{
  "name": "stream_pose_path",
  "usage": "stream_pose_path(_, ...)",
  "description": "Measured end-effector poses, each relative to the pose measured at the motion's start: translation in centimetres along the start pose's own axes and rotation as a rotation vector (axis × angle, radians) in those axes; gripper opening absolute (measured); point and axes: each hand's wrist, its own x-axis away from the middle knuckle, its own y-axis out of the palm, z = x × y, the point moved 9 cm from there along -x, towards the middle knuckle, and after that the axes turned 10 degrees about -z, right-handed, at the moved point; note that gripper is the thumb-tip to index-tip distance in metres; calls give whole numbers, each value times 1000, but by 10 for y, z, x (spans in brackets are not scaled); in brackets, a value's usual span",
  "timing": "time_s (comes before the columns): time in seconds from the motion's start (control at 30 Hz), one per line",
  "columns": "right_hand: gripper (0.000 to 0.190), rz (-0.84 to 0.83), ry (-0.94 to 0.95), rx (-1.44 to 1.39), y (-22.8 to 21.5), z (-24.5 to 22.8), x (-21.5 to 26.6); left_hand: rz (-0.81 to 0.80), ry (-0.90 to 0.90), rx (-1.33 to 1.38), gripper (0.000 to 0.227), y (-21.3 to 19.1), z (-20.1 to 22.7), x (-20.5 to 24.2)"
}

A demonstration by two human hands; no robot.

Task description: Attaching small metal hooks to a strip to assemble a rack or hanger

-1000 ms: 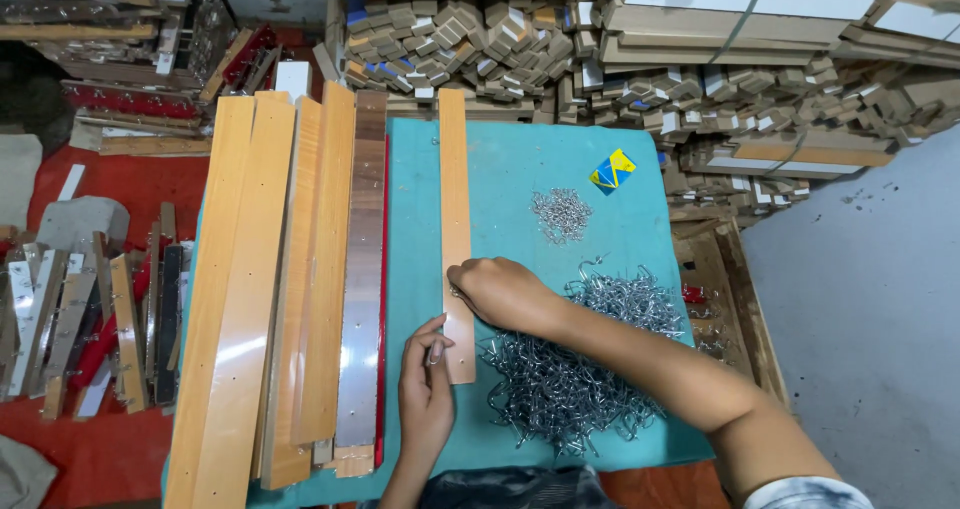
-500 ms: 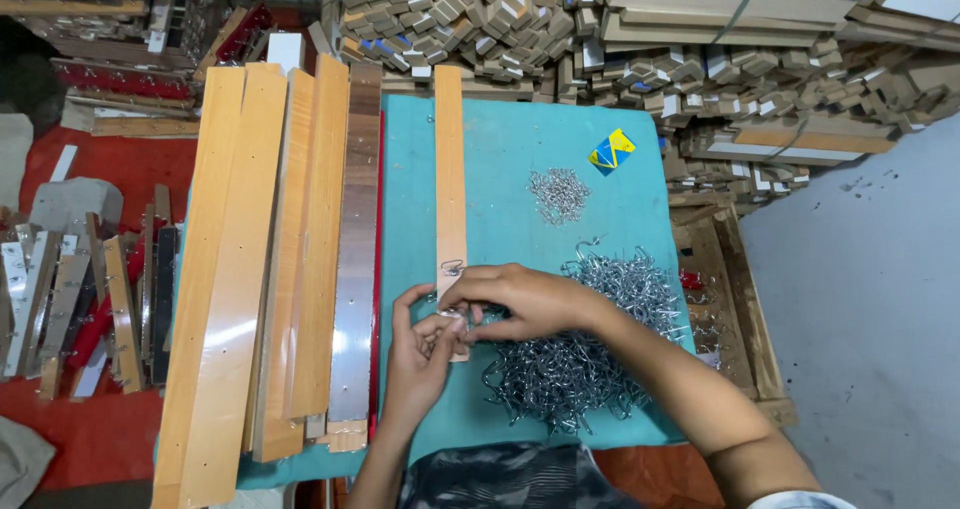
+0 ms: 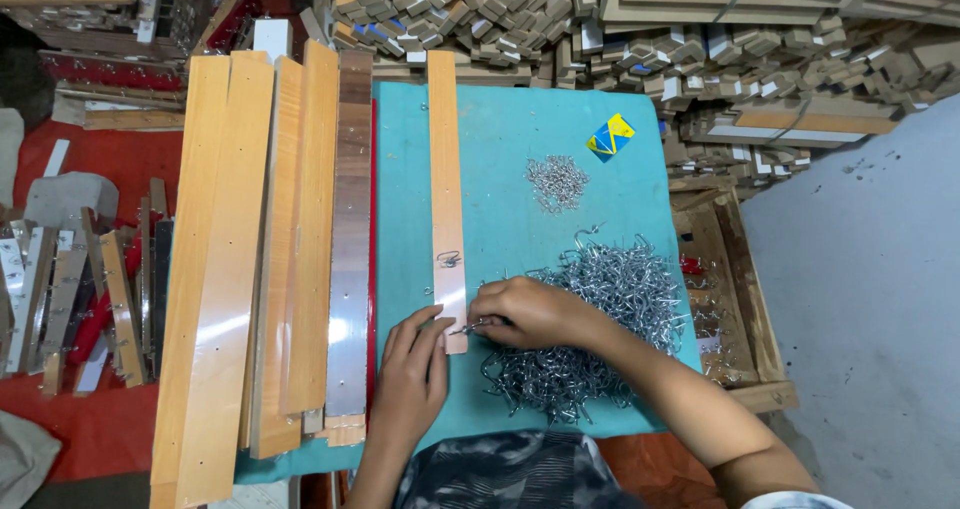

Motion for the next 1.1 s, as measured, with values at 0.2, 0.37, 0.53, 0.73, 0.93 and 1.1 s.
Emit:
stream_pose_path(0.2,7,13,-9,22,2,-4,2,-31,53,-120,30,-1,4,16)
stream_pose_path(0.37,7,28,-4,24,0,-5,2,-39,65,-182,37,4,2,24)
stream_pose_path(0.53,7,45,-1,13,-3,-8,2,-38,52,-220,42,6,-1,26)
stream_pose_path(0.73,8,44,0,27,-5,-6,1,-45,46,-226,41,6,-1,24)
stream_pose_path(0.93,10,41,1,16,-7,-9,-1,-32,37,-210,42,6,-4,26)
stream_pose_path(1.1,16,10,17,47,-4,-9,-2,-50,11,-208,44,10,-10,26)
